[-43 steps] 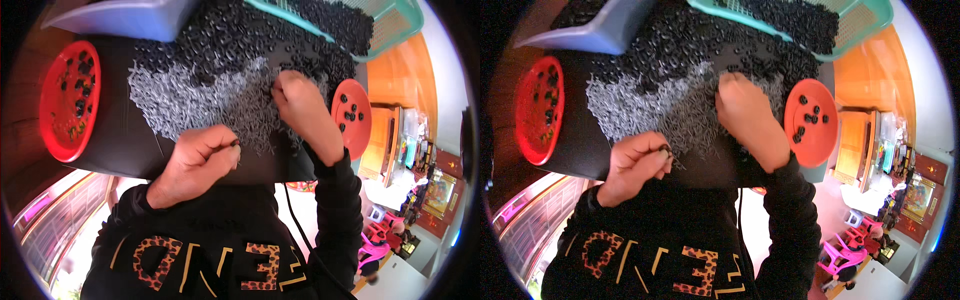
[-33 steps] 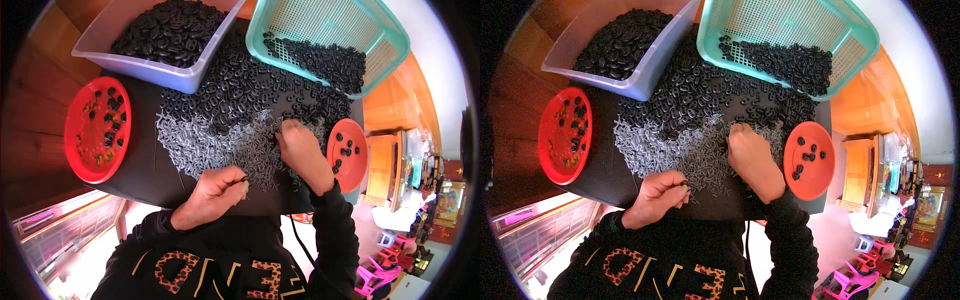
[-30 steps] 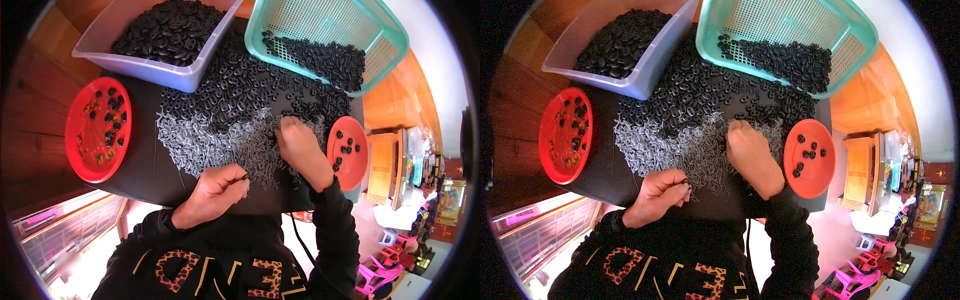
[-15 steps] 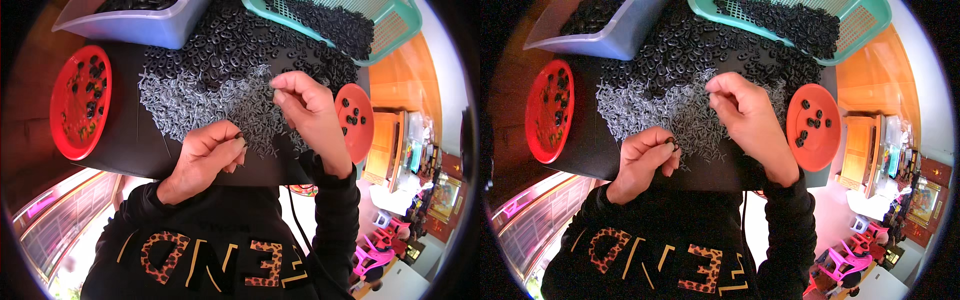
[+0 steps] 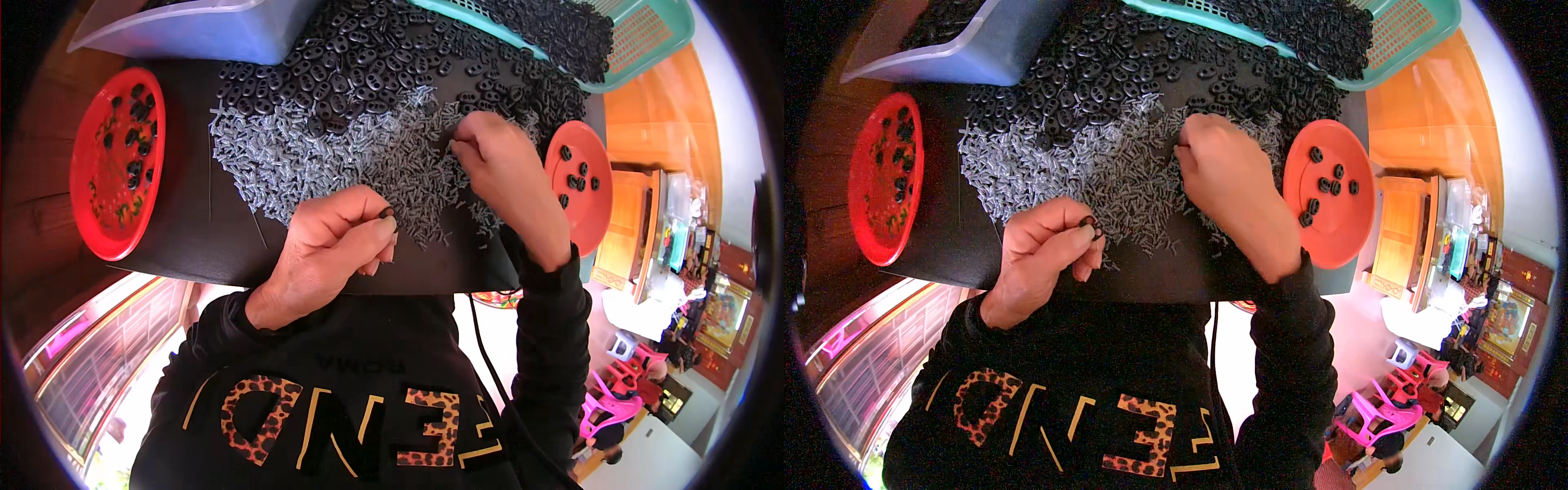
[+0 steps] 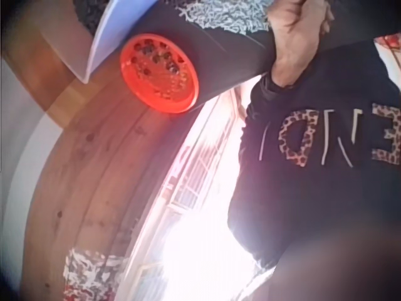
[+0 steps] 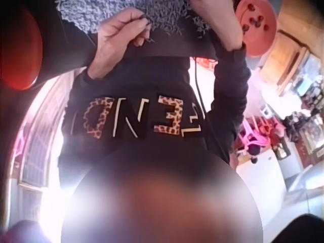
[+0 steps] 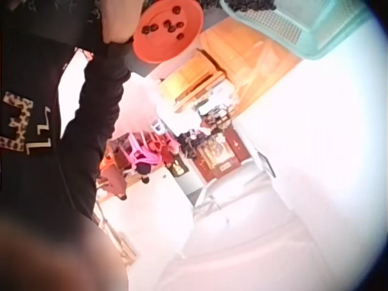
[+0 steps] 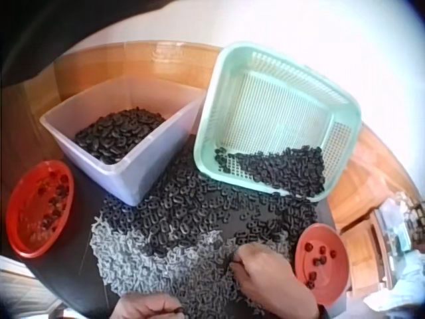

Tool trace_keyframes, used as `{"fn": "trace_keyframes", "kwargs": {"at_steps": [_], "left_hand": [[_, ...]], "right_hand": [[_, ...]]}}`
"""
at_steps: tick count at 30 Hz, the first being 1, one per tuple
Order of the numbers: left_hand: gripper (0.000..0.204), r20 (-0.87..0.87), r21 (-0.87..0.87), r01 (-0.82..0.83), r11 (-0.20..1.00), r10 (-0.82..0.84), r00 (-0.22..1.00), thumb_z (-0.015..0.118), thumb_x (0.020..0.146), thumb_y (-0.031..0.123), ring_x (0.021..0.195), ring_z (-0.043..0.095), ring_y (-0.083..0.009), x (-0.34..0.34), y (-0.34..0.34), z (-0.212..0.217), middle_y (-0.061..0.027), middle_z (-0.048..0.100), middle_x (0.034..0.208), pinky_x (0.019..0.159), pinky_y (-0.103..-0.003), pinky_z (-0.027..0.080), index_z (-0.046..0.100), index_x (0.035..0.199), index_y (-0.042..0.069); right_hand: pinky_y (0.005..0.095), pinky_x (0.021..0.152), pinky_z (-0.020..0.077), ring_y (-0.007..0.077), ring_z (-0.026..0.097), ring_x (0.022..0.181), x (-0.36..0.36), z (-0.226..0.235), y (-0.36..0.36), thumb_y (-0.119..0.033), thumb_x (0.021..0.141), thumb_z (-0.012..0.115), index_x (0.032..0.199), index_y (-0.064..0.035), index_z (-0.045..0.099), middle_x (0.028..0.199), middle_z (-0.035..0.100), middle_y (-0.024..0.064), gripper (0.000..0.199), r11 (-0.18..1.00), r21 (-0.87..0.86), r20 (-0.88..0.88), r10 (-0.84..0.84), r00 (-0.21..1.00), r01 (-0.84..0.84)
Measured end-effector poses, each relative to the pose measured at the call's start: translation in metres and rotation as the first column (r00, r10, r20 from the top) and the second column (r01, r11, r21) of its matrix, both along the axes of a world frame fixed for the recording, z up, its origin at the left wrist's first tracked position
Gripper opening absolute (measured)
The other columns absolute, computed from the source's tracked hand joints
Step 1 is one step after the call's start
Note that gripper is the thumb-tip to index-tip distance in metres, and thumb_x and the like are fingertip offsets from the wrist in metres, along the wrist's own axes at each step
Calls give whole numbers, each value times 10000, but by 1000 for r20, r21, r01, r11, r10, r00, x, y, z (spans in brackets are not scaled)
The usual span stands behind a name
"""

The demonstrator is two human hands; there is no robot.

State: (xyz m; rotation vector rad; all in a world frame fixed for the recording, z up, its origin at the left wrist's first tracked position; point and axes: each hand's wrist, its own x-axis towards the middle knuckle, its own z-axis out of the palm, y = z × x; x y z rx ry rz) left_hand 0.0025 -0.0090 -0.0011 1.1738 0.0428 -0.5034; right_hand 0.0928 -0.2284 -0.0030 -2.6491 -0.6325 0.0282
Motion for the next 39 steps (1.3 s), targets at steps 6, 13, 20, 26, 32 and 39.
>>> {"fn": "trace_keyframes", "kwargs": {"at_steps": [6,13,20,26,32,39], "left_hand": [[116,18,11,-4,1000,3,1000,510,913,56,583,482,-33,-4,3,1,-14,577,708,531,-189,393,568,828,1],[112,29,14,7,1000,-8,1000,517,910,58,585,481,-29,-2,4,0,-9,576,707,532,-189,396,574,830,2],[105,18,17,19,1000,-19,1000,523,908,60,589,474,-25,-2,6,1,-1,574,709,534,-187,396,581,839,5],[104,12,5,19,1000,-19,1000,522,906,56,597,482,-29,-2,5,1,-8,575,715,540,-186,396,586,844,2],[106,31,9,-28,1000,28,999,508,908,37,588,479,-36,-4,3,2,-22,583,729,545,-184,398,586,850,-7],[123,104,50,-56,997,51,993,468,889,46,532,491,-106,-3,-6,-1,-79,587,719,471,-230,399,573,862,-13]], "right_hand": [[404,660,462,353,592,764,8,-1,-3,-8,791,590,851,16,536,816,594,181,84,999,31,58,-22,998,20],[394,667,464,343,598,770,0,4,-15,-15,796,588,879,8,538,814,594,168,99,998,-51,-4,-34,999,34],[398,652,463,351,592,741,3,4,-14,-49,812,590,861,13,547,804,598,185,90,998,-35,16,-44,999,45],[405,623,459,370,589,703,4,3,-8,-81,809,595,815,25,555,744,596,195,114,993,-99,-58,-73,996,67],[398,588,450,366,585,670,9,1,-2,-54,785,583,787,23,546,711,586,193,85,999,-13,39,-38,999,38],[307,536,428,207,524,535,6,9,-3,12,734,588,785,3,542,631,549,120,68,977,203,21,-73,997,68]]}}
